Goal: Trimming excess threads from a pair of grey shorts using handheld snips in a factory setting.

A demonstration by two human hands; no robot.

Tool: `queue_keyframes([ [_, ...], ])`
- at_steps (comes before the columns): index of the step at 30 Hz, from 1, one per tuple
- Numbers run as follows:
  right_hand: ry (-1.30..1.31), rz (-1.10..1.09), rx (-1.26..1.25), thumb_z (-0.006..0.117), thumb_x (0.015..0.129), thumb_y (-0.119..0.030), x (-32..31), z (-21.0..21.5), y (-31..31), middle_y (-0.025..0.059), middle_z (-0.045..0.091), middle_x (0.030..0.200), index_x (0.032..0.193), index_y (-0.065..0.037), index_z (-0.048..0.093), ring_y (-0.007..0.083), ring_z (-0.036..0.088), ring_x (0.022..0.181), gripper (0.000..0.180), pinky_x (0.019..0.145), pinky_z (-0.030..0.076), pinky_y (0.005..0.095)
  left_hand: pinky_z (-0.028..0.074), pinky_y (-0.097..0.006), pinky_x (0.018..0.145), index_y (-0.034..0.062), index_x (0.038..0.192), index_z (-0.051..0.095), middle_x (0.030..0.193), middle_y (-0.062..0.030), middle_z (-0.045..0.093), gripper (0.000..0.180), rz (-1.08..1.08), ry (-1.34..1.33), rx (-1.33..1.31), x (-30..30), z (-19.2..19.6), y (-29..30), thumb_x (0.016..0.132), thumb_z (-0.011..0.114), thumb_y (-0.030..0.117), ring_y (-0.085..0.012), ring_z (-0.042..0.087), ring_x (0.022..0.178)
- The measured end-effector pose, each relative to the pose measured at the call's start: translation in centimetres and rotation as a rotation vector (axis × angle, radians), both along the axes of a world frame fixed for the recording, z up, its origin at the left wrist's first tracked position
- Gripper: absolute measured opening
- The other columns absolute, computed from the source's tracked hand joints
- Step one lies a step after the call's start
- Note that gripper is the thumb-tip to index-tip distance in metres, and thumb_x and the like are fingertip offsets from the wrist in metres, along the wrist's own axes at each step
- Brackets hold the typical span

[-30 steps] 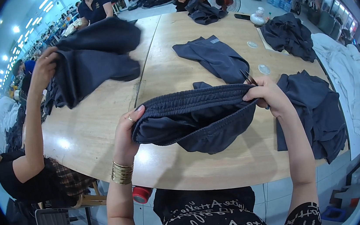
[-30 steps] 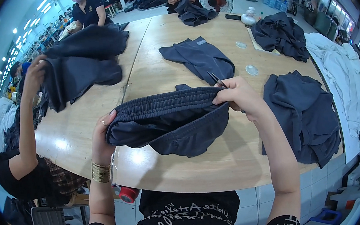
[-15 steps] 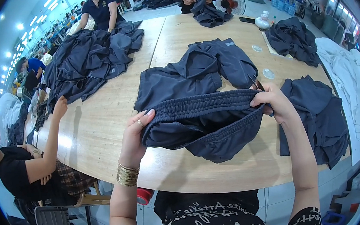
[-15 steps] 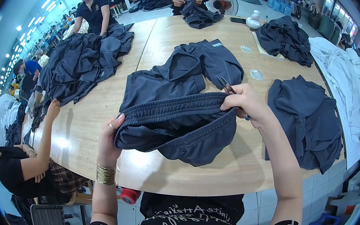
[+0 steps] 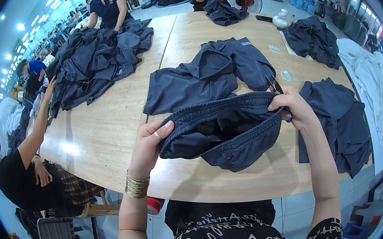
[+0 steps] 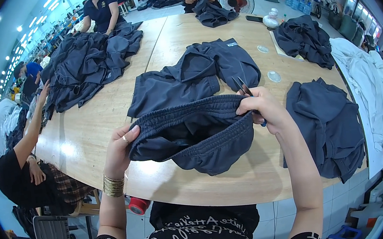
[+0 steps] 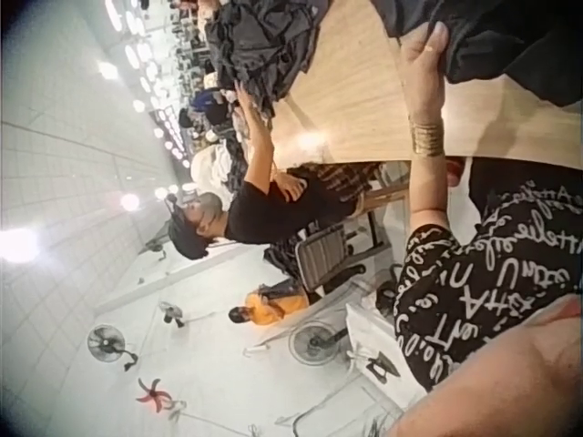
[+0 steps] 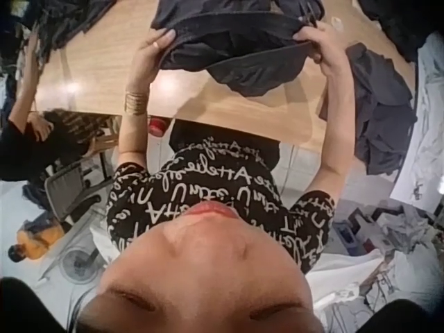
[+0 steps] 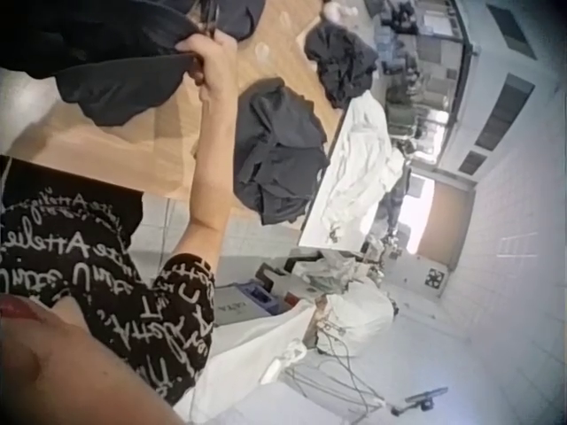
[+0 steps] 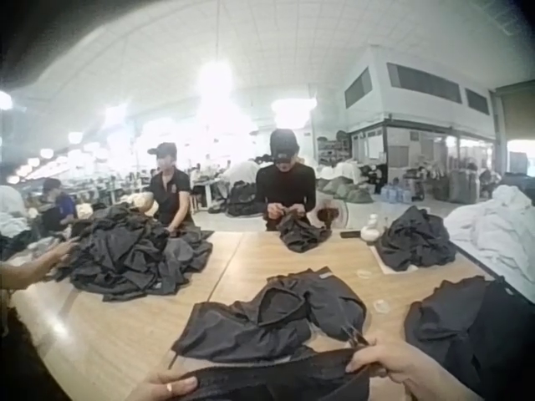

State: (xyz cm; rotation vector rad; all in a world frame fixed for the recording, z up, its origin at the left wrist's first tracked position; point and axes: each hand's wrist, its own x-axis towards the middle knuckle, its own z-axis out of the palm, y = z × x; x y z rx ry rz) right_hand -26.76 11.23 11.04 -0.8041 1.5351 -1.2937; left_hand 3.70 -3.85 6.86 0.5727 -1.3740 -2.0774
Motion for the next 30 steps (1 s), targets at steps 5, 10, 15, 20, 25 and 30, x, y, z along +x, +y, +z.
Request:
queue_keyframes([
  [5, -0.153, -0.018, -0.052, 0.064, 0.065, -0.006, 0.2, 0.3, 0.5, -0.0038, 0.050, 0.060, 0.089, -0.005, 0.056, 0.0020, 0.035, 0.038, 0.025, 0.035, 0.026, 0.0164, 0.048, -0.019, 0.076, -0.0060, 0.109, 0.061, 0.097, -0.0067, 0.066, 0.027, -0.054, -0.064, -0.029, -0.2, 0.3, 0.6, 0.092, 0.055, 0.015, -0.0072, 0.061, 0.083],
  [10, -0.234, -0.048, -0.059, 0.067, 0.068, -0.010, 0.1, -0.2, 0.6, -0.0038, 0.049, 0.061, 0.090, -0.006, 0.055, 0.0008, 0.035, 0.038, 0.025, 0.034, 0.025, 0.0150, 0.047, -0.018, 0.077, -0.0043, 0.109, 0.061, 0.095, -0.0042, 0.065, 0.026, -0.119, -0.098, -0.048, -0.6, 0.3, 1.0, 0.091, 0.057, 0.014, -0.0057, 0.059, 0.083],
  [15, -0.237, -0.099, -0.051, 0.069, 0.071, -0.014, 0.9, -0.5, 0.2, -0.0042, 0.048, 0.060, 0.086, -0.007, 0.053, 0.0001, 0.034, 0.037, 0.023, 0.034, 0.025, 0.0139, 0.047, -0.018, 0.077, -0.0037, 0.106, 0.061, 0.092, -0.0022, 0.065, 0.026, -0.187, -0.202, -0.133, -0.7, 0.7, 1.3, 0.088, 0.062, 0.014, -0.0046, 0.058, 0.082],
  [20, -0.265, -0.071, -0.035, 0.065, 0.074, -0.011, 0.7, -1.5, 0.0, -0.0037, 0.051, 0.058, 0.087, -0.004, 0.057, 0.0009, 0.034, 0.035, 0.017, 0.033, 0.027, 0.0143, 0.047, -0.019, 0.071, -0.0005, 0.097, 0.062, 0.085, 0.0005, 0.064, 0.019, -0.194, -0.252, -0.236, -1.3, 1.0, 1.5, 0.084, 0.067, 0.012, -0.0036, 0.057, 0.075],
  [25, -0.181, -0.064, 0.012, 0.067, 0.074, -0.014, 1.1, -2.1, -0.4, -0.0037, 0.050, 0.058, 0.079, -0.005, 0.057, 0.0024, 0.038, 0.039, 0.014, 0.037, 0.031, 0.0166, 0.046, -0.017, 0.068, 0.0012, 0.092, 0.063, 0.082, 0.0017, 0.062, 0.014, -0.195, -0.202, -0.212, -1.4, 0.7, 1.8, 0.084, 0.067, 0.011, -0.0031, 0.056, 0.073],
  [30, 0.587, -0.060, -0.097, 0.074, 0.073, -0.022, 1.6, -4.7, -0.9, 0.0041, 0.057, 0.073, 0.096, 0.001, 0.063, 0.0164, 0.058, 0.078, 0.034, 0.075, 0.044, 0.0279, 0.045, -0.017, 0.067, 0.0014, 0.090, 0.063, 0.081, 0.0017, 0.063, 0.012, -0.185, -0.156, -0.188, -2.2, 0.2, 2.3, 0.084, 0.067, 0.011, -0.0028, 0.056, 0.073],
])
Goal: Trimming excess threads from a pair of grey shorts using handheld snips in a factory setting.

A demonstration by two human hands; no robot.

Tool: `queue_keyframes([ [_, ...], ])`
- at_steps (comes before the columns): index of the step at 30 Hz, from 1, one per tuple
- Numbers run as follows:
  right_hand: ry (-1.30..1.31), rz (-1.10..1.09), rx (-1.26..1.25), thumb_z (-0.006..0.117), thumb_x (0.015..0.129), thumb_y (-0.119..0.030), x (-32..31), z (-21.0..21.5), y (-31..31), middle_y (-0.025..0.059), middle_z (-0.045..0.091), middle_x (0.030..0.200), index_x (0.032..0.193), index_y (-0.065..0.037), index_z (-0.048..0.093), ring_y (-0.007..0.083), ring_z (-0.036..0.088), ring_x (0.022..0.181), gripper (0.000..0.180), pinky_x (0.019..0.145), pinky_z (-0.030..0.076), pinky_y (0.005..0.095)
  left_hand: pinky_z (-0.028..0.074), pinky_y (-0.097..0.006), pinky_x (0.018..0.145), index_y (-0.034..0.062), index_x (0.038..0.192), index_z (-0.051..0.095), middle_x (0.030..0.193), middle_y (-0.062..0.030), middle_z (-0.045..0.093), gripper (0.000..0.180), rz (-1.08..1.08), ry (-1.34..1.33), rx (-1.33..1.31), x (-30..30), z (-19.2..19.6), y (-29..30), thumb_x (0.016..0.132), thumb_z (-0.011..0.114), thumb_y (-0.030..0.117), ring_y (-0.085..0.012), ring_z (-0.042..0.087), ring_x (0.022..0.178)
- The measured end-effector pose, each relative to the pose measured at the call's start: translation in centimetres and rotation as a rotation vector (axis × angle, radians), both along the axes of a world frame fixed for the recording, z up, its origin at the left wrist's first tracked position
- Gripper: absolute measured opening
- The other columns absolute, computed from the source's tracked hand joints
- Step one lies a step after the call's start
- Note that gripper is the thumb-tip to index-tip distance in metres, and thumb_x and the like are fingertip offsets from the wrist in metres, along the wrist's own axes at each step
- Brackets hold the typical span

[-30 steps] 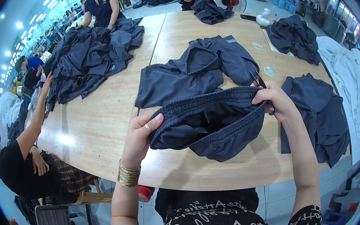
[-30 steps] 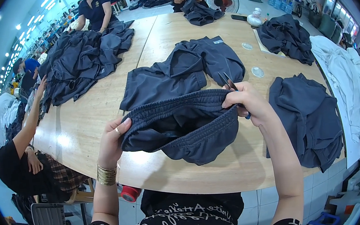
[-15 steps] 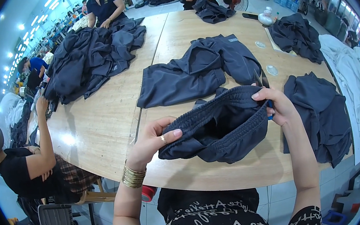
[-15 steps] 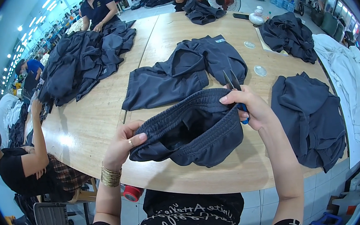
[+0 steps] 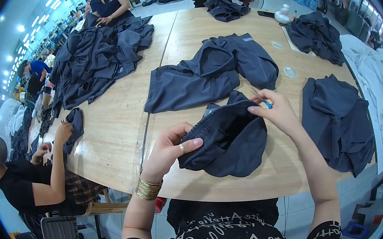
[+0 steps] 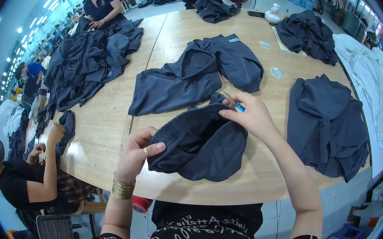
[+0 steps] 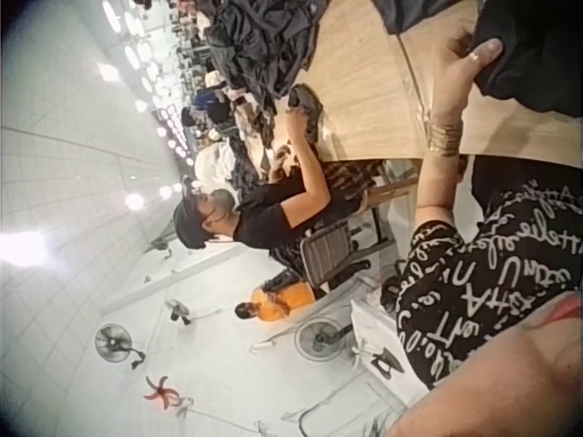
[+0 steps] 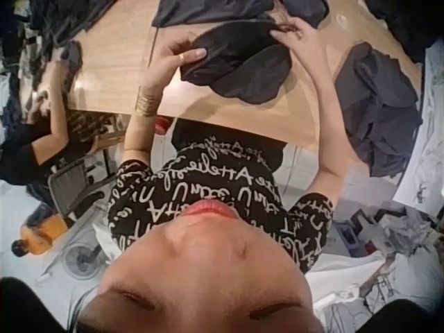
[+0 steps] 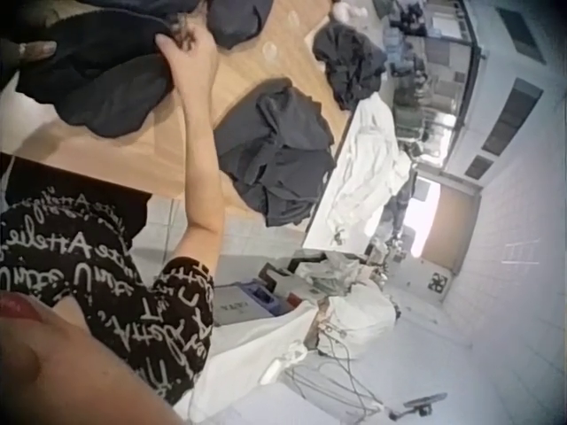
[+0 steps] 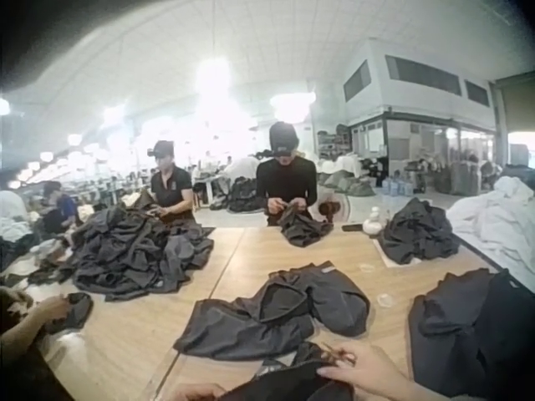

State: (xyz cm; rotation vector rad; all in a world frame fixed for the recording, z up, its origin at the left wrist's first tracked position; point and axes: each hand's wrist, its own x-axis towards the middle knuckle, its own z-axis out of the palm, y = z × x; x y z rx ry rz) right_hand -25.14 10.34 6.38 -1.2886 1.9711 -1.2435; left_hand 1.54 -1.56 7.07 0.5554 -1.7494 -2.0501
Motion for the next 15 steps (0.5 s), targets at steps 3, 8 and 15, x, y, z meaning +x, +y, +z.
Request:
queue_keyframes([
  [3, 0.247, -0.073, -0.276, 0.073, 0.073, -0.017, 1.9, 0.5, 0.2, 0.0067, 0.059, 0.076, 0.094, -0.001, 0.064, 0.0157, 0.059, 0.077, 0.028, 0.074, 0.045, 0.0275, 0.046, -0.017, 0.067, 0.0011, 0.090, 0.063, 0.081, 0.0014, 0.063, 0.012, 0.026, 0.020, 0.031, -0.6, -0.6, 0.9, 0.083, 0.067, 0.010, -0.0027, 0.056, 0.072],
  [8, 0.051, 0.158, -0.182, 0.073, 0.075, -0.015, 7.9, 1.8, 1.4, 0.0084, 0.059, 0.076, 0.088, 0.000, 0.065, 0.0191, 0.060, 0.070, 0.021, 0.065, 0.046, 0.0286, 0.046, -0.019, 0.067, 0.0000, 0.092, 0.063, 0.081, 0.0008, 0.063, 0.014, 0.126, -0.025, -0.017, -0.3, -1.9, 2.7, 0.083, 0.068, 0.009, -0.0038, 0.057, 0.075],
  [15, 0.043, 0.177, -0.181, 0.072, 0.074, -0.006, 10.6, -1.5, 2.7, 0.0093, 0.058, 0.075, 0.083, 0.002, 0.061, 0.0210, 0.057, 0.066, 0.017, 0.062, 0.045, 0.0283, 0.045, -0.024, 0.064, 0.0027, 0.093, 0.061, 0.078, -0.0026, 0.062, 0.017, 0.064, -0.183, -0.445, 0.2, -3.9, 4.7, 0.083, 0.069, 0.015, -0.0066, 0.053, 0.070],
])
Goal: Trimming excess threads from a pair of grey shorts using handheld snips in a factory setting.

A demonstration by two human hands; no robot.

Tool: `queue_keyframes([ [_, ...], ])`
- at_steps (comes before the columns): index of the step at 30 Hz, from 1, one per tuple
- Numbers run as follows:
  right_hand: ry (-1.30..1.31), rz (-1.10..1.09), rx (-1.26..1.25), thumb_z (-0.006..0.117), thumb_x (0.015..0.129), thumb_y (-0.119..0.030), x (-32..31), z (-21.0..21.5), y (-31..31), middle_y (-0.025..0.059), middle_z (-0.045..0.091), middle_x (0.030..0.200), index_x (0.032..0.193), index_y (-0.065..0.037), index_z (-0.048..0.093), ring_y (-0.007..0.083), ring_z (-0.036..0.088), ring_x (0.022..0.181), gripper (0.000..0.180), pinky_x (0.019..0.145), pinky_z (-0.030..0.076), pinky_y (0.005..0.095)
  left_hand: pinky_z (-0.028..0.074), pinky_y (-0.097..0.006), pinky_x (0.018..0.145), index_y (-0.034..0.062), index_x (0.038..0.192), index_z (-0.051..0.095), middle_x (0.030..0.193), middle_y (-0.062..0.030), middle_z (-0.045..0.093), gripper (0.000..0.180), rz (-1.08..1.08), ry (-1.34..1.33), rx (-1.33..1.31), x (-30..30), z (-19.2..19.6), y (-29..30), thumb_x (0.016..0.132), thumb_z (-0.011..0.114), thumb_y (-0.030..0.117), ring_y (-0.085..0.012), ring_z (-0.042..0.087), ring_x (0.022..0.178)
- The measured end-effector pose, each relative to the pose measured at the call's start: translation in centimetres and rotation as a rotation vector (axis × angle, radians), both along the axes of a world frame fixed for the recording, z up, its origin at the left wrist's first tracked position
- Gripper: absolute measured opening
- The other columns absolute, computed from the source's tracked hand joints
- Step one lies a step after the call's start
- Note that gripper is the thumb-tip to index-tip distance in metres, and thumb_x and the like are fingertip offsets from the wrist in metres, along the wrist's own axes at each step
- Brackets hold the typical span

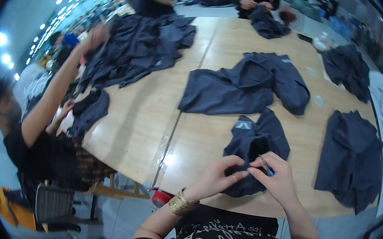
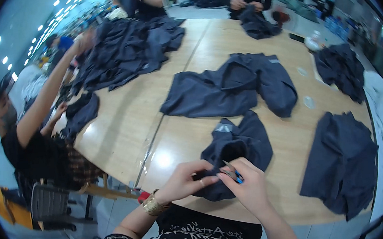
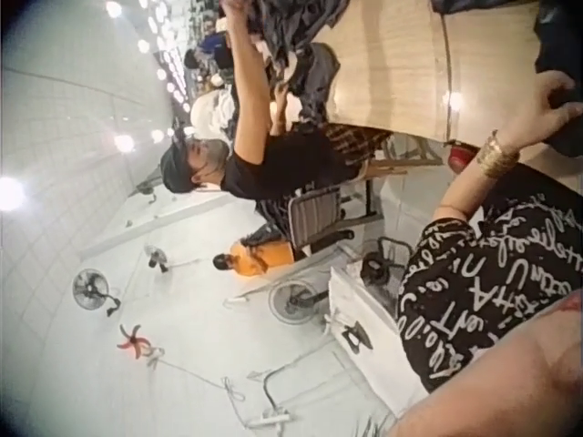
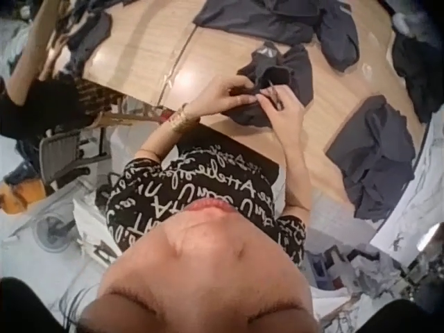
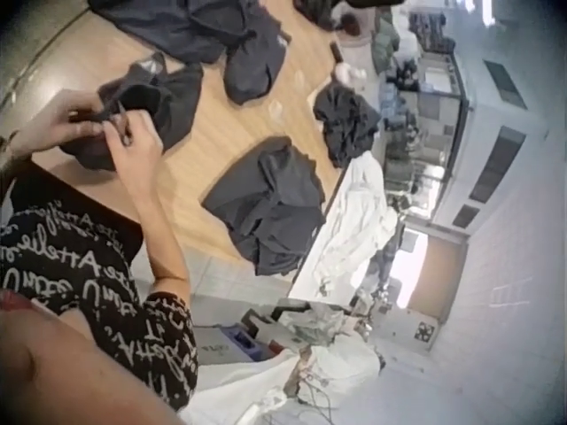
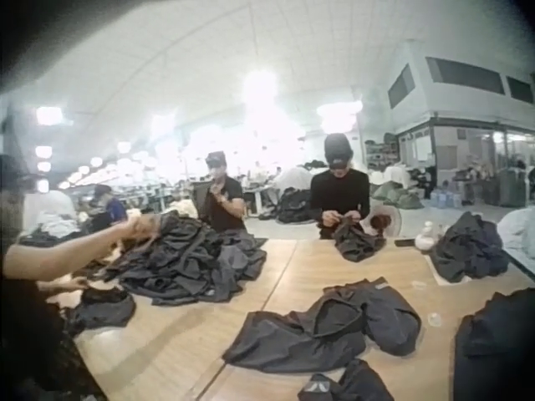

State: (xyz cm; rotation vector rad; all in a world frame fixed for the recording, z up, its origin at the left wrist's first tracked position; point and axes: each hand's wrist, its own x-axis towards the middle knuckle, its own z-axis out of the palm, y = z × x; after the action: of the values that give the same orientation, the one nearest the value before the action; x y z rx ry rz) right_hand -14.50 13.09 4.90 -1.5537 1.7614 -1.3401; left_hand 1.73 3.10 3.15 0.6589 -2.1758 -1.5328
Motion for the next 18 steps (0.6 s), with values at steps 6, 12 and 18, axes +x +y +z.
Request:
queue_keyframes([
  [6, -0.112, -0.006, 0.125, 0.071, 0.072, 0.000, 0.3, -1.4, 2.0, 0.0056, 0.057, 0.074, 0.078, 0.003, 0.060, 0.0109, 0.048, 0.062, 0.012, 0.056, 0.037, 0.0222, 0.044, -0.035, 0.060, 0.0024, 0.094, 0.060, 0.075, -0.0136, 0.060, 0.025, -0.145, -0.028, -0.065, 0.4, -0.6, 0.3, 0.082, 0.067, 0.023, -0.0260, 0.058, 0.065],
  [12, -0.207, -0.040, 0.137, 0.069, 0.072, 0.003, 0.0, -0.9, 2.4, 0.0018, 0.055, 0.076, 0.077, 0.002, 0.061, 0.0059, 0.040, 0.059, 0.009, 0.052, 0.029, 0.0198, 0.041, -0.030, 0.056, 0.0022, 0.090, 0.058, 0.068, -0.0087, 0.054, 0.022, -0.147, 0.077, -0.113, -0.6, -0.7, 1.0, 0.084, 0.065, 0.022, -0.0182, 0.051, 0.060],
  [18, -0.108, -0.063, 0.135, 0.065, 0.076, 0.003, -1.0, -1.1, 3.1, 0.0016, 0.057, 0.079, 0.083, 0.002, 0.063, 0.0073, 0.046, 0.061, 0.007, 0.054, 0.033, 0.0199, 0.041, -0.032, 0.057, 0.0012, 0.085, 0.056, 0.067, -0.0111, 0.054, 0.020, -0.090, 0.135, -0.015, -1.2, -1.3, 1.6, 0.080, 0.066, 0.018, -0.0198, 0.052, 0.060],
])
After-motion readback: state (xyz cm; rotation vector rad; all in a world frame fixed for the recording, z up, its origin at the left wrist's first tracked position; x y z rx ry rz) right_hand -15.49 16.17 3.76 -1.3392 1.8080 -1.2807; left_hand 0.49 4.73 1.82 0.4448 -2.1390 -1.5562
